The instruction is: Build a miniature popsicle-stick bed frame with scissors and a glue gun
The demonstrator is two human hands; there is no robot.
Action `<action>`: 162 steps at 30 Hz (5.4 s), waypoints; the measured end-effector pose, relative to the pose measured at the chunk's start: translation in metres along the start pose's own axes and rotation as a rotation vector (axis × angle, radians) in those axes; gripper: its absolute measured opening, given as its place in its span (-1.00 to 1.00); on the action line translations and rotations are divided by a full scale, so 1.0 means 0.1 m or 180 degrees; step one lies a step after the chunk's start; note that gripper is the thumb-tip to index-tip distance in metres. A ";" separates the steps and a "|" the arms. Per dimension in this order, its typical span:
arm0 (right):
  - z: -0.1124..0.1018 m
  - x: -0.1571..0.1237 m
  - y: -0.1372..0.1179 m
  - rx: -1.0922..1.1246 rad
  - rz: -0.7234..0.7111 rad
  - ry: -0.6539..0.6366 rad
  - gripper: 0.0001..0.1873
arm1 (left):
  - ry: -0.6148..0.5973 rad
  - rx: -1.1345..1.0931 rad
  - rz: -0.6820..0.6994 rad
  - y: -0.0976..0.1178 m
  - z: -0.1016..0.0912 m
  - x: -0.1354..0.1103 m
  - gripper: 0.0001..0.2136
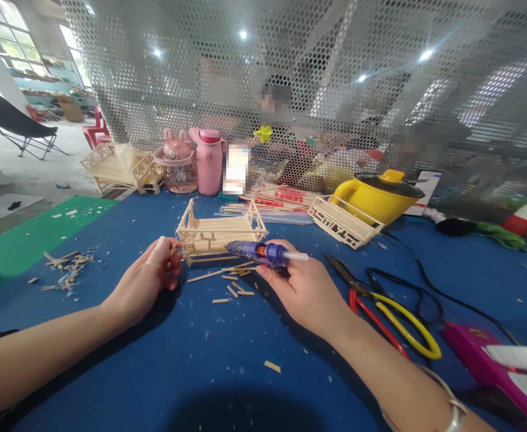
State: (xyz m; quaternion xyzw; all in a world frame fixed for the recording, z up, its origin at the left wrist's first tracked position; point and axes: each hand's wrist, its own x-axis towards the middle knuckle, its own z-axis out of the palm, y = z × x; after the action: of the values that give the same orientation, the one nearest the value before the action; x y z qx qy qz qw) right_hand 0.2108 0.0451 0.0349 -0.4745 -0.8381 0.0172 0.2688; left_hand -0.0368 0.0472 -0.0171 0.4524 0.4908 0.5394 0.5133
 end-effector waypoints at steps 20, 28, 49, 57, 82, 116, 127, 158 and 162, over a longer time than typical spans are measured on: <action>-0.48 -0.08 0.43 -0.0398 0.0129 0.1198 -0.79 | 0.0409 -0.0354 0.0108 0.13 0.01 -0.01 -0.84; -0.85 0.22 1.37 -0.1905 0.1597 0.1023 -0.60 | 0.0641 0.0217 0.0697 0.25 -0.03 -0.02 -0.78; -0.02 0.14 -0.62 0.0738 -0.0602 -0.0421 -0.83 | -0.0323 0.1249 0.1482 0.16 0.05 -0.29 -0.88; 0.27 0.14 -0.59 0.1318 -0.0287 -0.0425 -0.89 | -0.0561 0.1071 0.1514 0.15 0.08 -0.29 -0.90; 0.61 0.42 -0.19 0.1629 0.1079 0.0296 -0.70 | 0.0382 0.0729 0.0969 0.08 0.04 -0.09 -0.78; 0.41 0.39 -0.22 0.1181 0.0739 0.1121 -0.80 | 0.0033 0.2376 0.2423 0.64 0.05 0.13 -0.60; 0.37 0.48 0.09 0.0558 -0.0774 0.0951 -0.65 | -0.1782 0.3888 0.1569 0.97 0.33 0.38 -0.37; 0.51 0.37 0.09 0.0398 -0.0762 0.0984 -0.52 | -0.1058 0.4090 0.2056 0.78 0.47 0.42 -0.44; 0.51 0.37 0.09 0.0408 -0.0750 0.0972 -0.50 | -0.1041 0.4120 0.2082 0.79 0.47 0.40 -0.45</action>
State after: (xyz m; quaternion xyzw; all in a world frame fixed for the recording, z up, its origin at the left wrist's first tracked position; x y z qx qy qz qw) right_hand 0.1791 0.0917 0.0046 -0.3522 -0.8344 -0.0331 0.4226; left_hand -0.0010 0.0909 0.0662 0.8619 0.4681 0.1933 0.0239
